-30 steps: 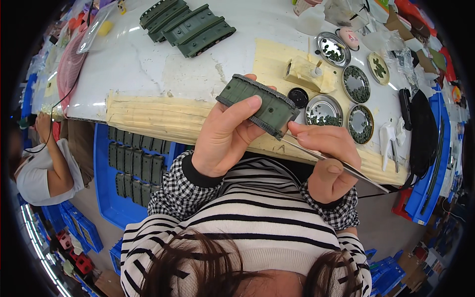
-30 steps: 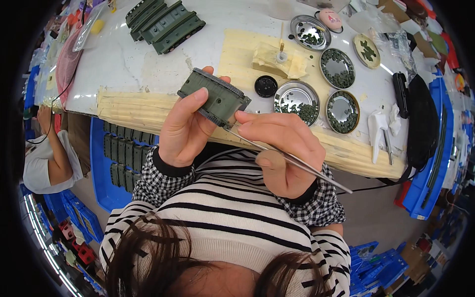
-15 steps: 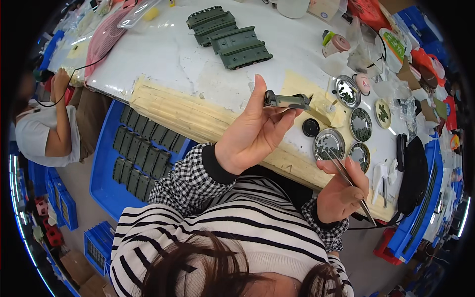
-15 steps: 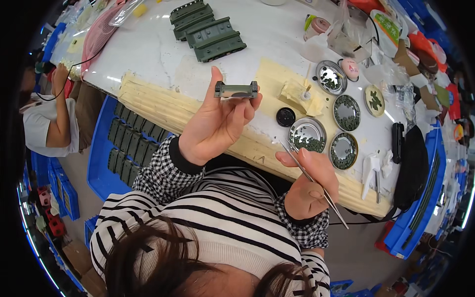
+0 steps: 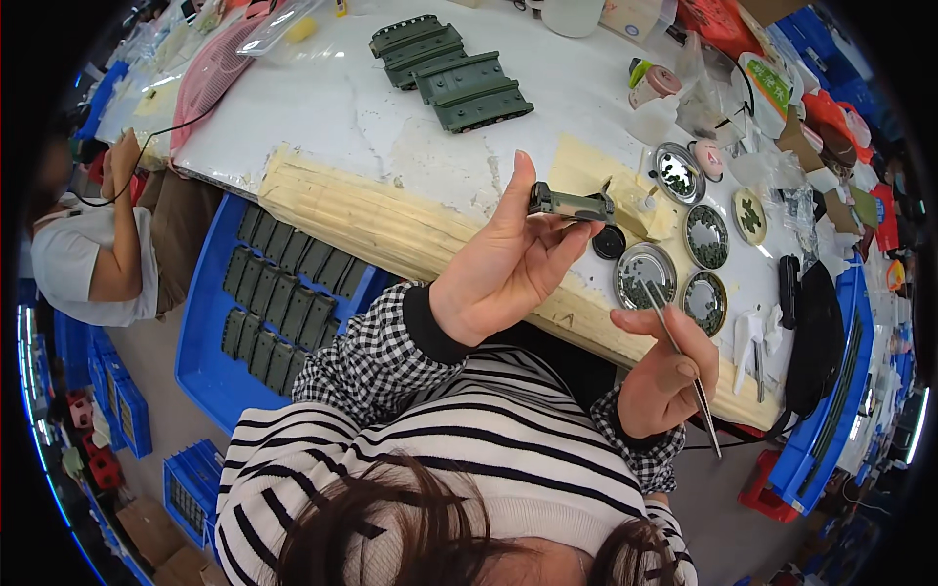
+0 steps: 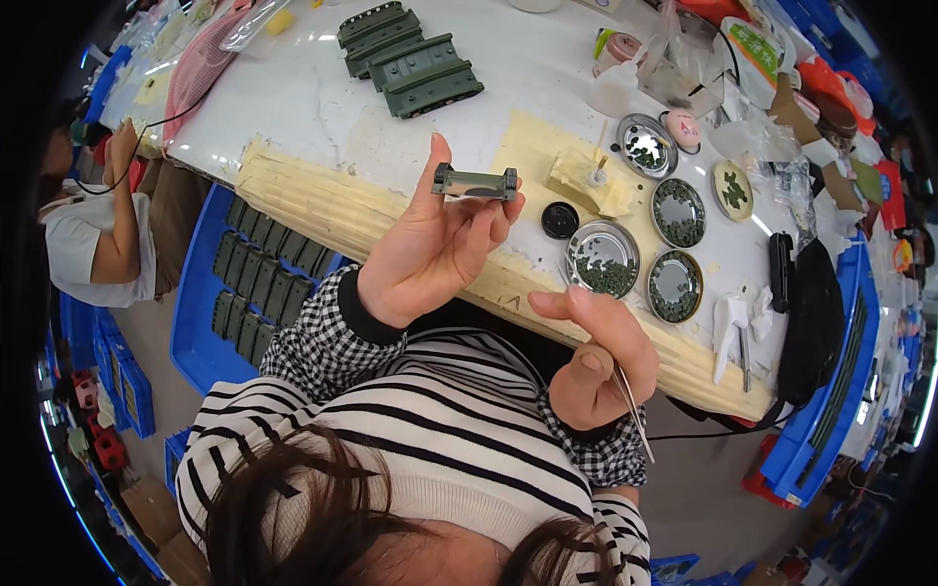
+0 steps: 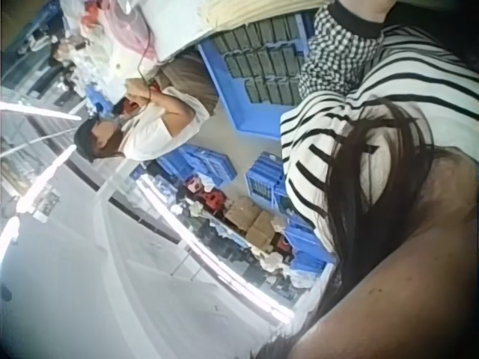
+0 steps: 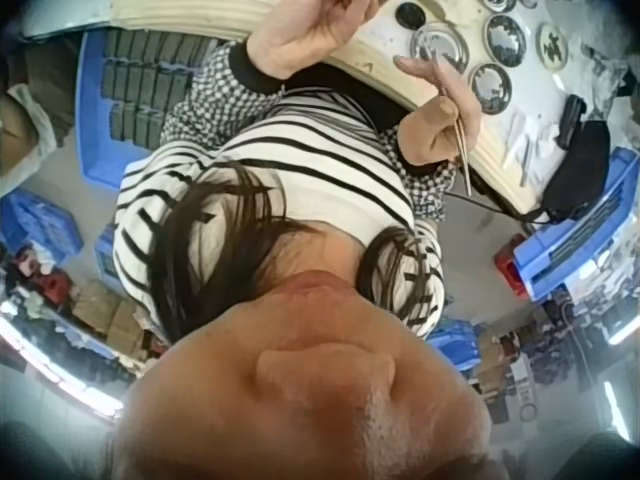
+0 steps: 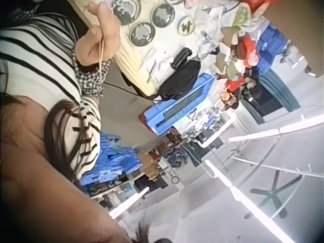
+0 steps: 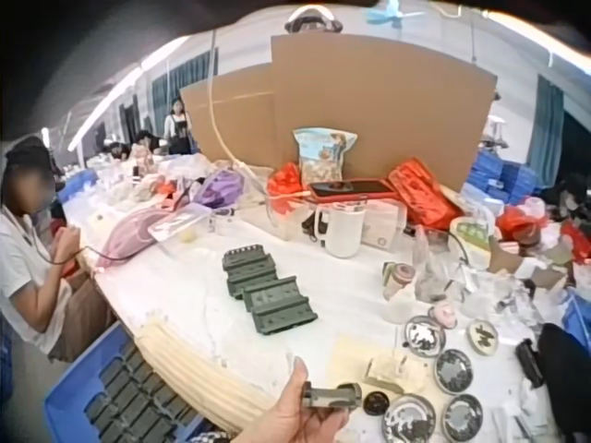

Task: Assembling and detailing small plastic toy tank models using tools.

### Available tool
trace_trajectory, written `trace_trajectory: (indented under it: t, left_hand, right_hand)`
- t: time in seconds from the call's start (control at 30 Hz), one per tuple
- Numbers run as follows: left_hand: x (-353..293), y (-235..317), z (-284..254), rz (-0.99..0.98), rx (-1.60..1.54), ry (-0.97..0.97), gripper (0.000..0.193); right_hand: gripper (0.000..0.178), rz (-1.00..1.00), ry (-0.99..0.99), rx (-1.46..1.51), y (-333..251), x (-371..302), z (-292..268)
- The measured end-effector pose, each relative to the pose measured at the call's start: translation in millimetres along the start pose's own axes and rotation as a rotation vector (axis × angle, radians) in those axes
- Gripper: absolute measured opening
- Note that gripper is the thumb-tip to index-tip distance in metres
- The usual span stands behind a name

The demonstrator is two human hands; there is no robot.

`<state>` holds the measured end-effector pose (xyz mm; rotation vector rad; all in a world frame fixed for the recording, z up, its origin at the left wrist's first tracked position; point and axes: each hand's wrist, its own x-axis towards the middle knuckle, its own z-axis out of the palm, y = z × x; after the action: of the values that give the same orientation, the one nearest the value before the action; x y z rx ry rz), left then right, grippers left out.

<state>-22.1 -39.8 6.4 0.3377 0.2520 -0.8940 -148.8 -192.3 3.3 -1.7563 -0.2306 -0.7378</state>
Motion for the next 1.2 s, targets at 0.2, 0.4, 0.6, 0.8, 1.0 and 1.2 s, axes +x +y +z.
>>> trace_trajectory:
  t: [0.2,0.4,0.6,0.8,1.0,1.2]
  left_hand:
    - [-7.6,-26.2,-12.7,0.061,0.074,-0.099,0.066]
    - [-21.3,-41.6,-12.9,0.042,0.097,-0.225,0.054]
    - [-21.1,-17.9,-38.8,-0.233,0.515,-0.468,0.052]
    - [-28.6,-7.1,-35.2,-0.302,0.483,-0.393,0.057]
    - [-24.7,0.8,-22.7,0.113,0.824,-0.214,0.04]
    - [-19.8,0.2,-24.0,0.172,0.815,-0.163,0.032]
  right_hand:
    - [0.047,-0.036,0.152,-0.162,4.7,21.7,26.1]
    - [0.059,-0.012,0.098,-0.089,8.0,22.7,22.3]
    - [0.049,0.322,-0.209,0.408,-5.8,26.1,-12.9]
    - [0.042,0.325,-0.012,0.312,2.8,31.5,-37.4]
    - [0.025,0.174,-0.034,-0.772,32.8,63.8,-98.9]
    - [0.013,0.252,-0.319,-0.953,80.9,98.4,-118.6]
